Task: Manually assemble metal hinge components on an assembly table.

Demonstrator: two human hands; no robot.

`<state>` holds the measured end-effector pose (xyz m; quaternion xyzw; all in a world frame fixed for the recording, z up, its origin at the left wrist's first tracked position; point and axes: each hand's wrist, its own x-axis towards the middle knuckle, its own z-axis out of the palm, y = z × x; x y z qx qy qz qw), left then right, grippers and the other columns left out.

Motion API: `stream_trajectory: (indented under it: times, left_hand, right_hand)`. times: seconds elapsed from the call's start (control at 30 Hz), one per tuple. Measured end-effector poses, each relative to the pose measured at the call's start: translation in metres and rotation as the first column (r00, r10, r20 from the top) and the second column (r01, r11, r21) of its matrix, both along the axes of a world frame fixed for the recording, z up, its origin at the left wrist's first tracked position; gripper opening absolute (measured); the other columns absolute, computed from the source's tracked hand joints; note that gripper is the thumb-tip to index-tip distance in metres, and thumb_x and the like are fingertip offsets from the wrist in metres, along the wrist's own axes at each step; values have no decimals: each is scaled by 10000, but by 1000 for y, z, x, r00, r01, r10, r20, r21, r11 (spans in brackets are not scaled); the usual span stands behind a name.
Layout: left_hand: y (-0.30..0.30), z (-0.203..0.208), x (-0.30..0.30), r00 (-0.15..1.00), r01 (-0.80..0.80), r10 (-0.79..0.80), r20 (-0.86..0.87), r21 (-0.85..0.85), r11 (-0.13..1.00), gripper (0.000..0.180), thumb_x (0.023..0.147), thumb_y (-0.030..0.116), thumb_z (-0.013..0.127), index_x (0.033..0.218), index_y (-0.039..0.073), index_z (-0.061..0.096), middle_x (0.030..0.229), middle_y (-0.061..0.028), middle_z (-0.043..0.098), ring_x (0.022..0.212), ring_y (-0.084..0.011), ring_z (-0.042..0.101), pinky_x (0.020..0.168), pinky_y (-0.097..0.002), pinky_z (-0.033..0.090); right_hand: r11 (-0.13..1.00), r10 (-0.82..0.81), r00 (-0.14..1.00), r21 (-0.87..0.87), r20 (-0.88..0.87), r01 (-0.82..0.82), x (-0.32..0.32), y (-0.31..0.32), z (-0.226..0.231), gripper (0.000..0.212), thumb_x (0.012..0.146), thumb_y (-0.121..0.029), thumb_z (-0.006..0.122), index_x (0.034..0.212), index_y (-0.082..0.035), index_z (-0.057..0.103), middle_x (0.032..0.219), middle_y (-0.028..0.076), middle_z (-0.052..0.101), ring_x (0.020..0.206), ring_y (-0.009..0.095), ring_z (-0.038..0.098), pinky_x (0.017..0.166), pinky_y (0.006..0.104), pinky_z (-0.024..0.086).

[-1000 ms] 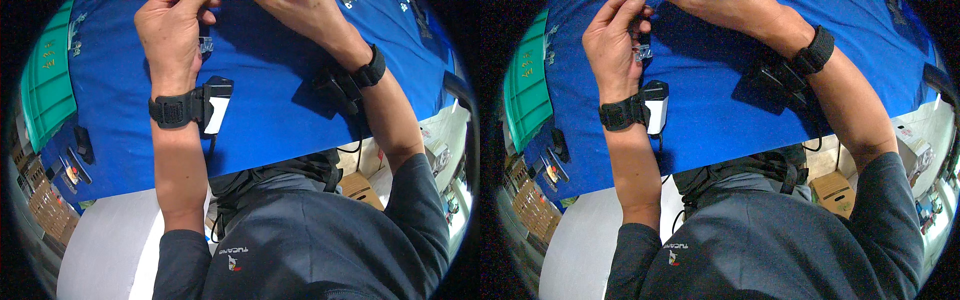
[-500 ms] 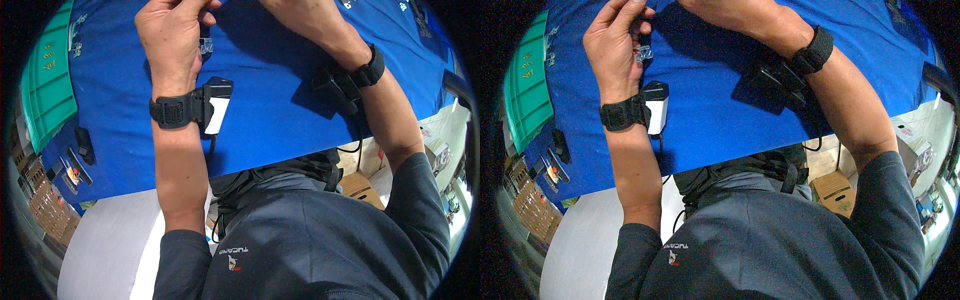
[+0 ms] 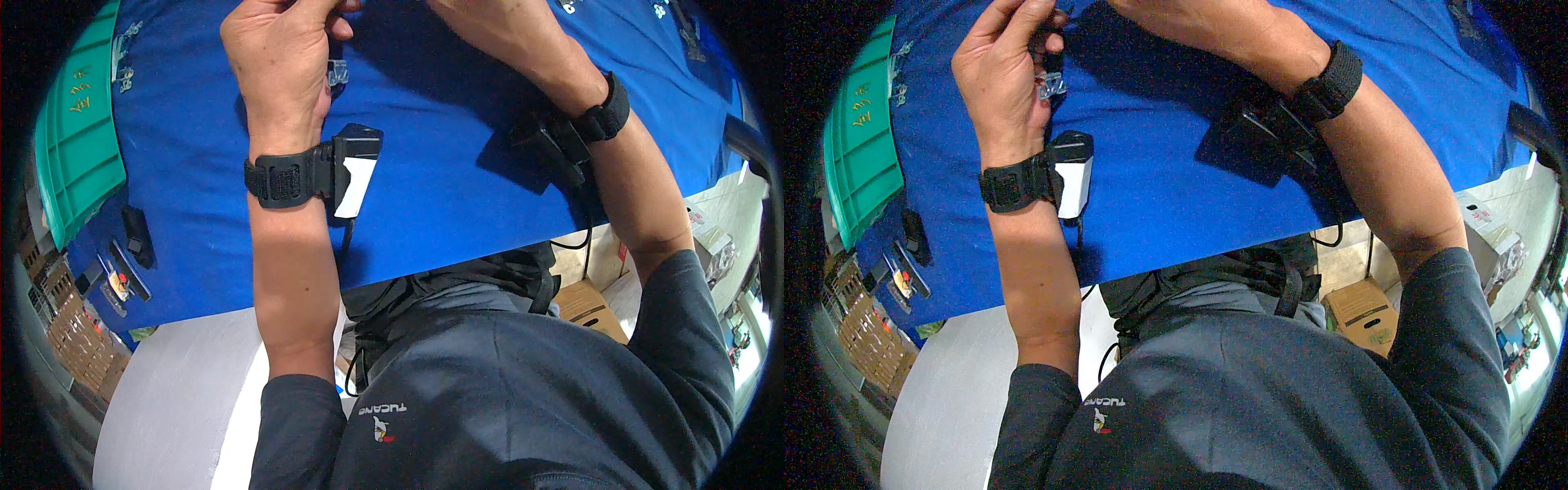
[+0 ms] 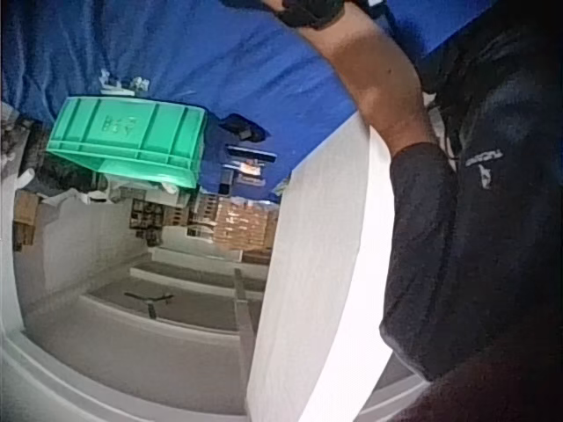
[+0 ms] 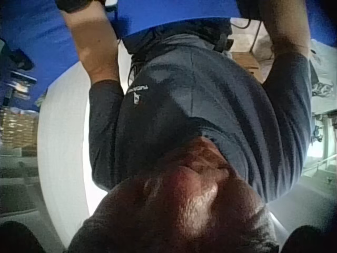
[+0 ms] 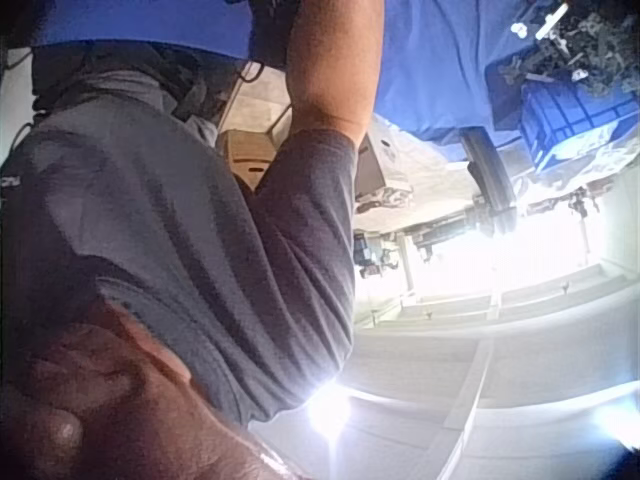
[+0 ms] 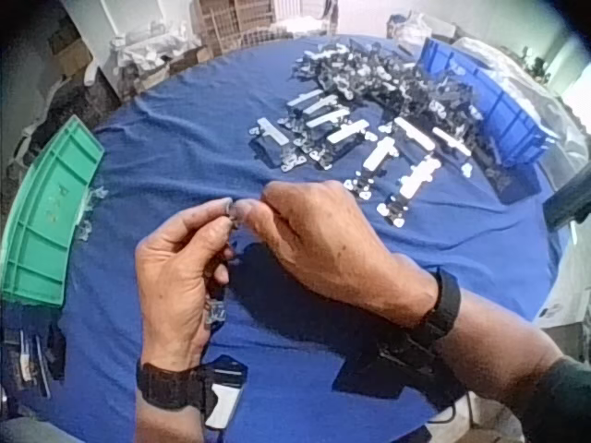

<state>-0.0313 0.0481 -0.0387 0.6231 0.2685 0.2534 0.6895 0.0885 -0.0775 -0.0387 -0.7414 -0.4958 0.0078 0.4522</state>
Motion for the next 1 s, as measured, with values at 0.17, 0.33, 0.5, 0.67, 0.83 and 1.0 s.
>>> stream_trajectory:
  times: [0.17, 0.33, 0.5, 0.67, 0.83, 1.0]
  left_hand:
    - [-3, -2, 3, 1000, 4, -4, -12, 15, 1000, 189, 915, 43, 689, 1095, -5, 724, 851, -32, 706, 655, -60, 608, 522, -157, 455]
    - [-1, -3, 2, 1000, 16, -16, 24, 20, 1000, 187, 912, 42, 694, 1087, -16, 722, 848, -35, 705, 662, -60, 611, 522, -155, 454]
    - [-3, -2, 4, 1000, -4, 4, -3, 34, 999, 180, 913, 40, 691, 1082, -15, 724, 848, -37, 705, 661, -58, 611, 522, -153, 453]
    - [0, -3, 1, 1000, 4, -4, 0, 40, 999, 175, 912, 38, 692, 1076, -12, 726, 851, -37, 707, 661, -59, 612, 523, -155, 455]
    - [-3, -2, 4, 1000, 5, -6, 5, 22, 1000, 173, 910, 35, 694, 1074, -11, 725, 852, -40, 707, 660, -60, 615, 524, -155, 458]
    - [1, -6, 0, 1000, 4, -5, 31, 24, 1000, 170, 908, 41, 700, 1069, -8, 726, 841, -37, 705, 656, -60, 614, 522, -155, 460]
  right_hand:
    - [1000, -12, 998, 14, 59, 11, 4, 0, -12, 234, 935, -151, 659, 813, 30, 574, 657, 230, 596, 582, 383, 621, 516, 425, 459]
    - [987, 22, 997, 158, -78, -10, 2, 3, -14, 242, 927, -150, 667, 803, 37, 577, 662, 230, 595, 565, 376, 608, 503, 424, 442]
    - [999, -19, 1000, -27, 1, 19, 2, -4, -3, 240, 912, -157, 687, 809, 40, 596, 648, 224, 596, 536, 329, 594, 497, 400, 441]
    - [994, 38, 997, 106, -71, -30, 0, -3, 2, 286, 923, -176, 674, 759, 44, 594, 605, 227, 557, 508, 311, 571, 490, 397, 430]
    - [986, -30, 998, -159, 59, 39, 5, -4, 0, 257, 911, -179, 690, 808, 43, 613, 629, 194, 586, 533, 256, 580, 504, 373, 443]
    - [995, -4, 988, 102, -152, 19, -6, 1, 6, 350, 947, -211, 658, 729, 55, 597, 586, 183, 564, 521, 221, 557, 506, 368, 440]
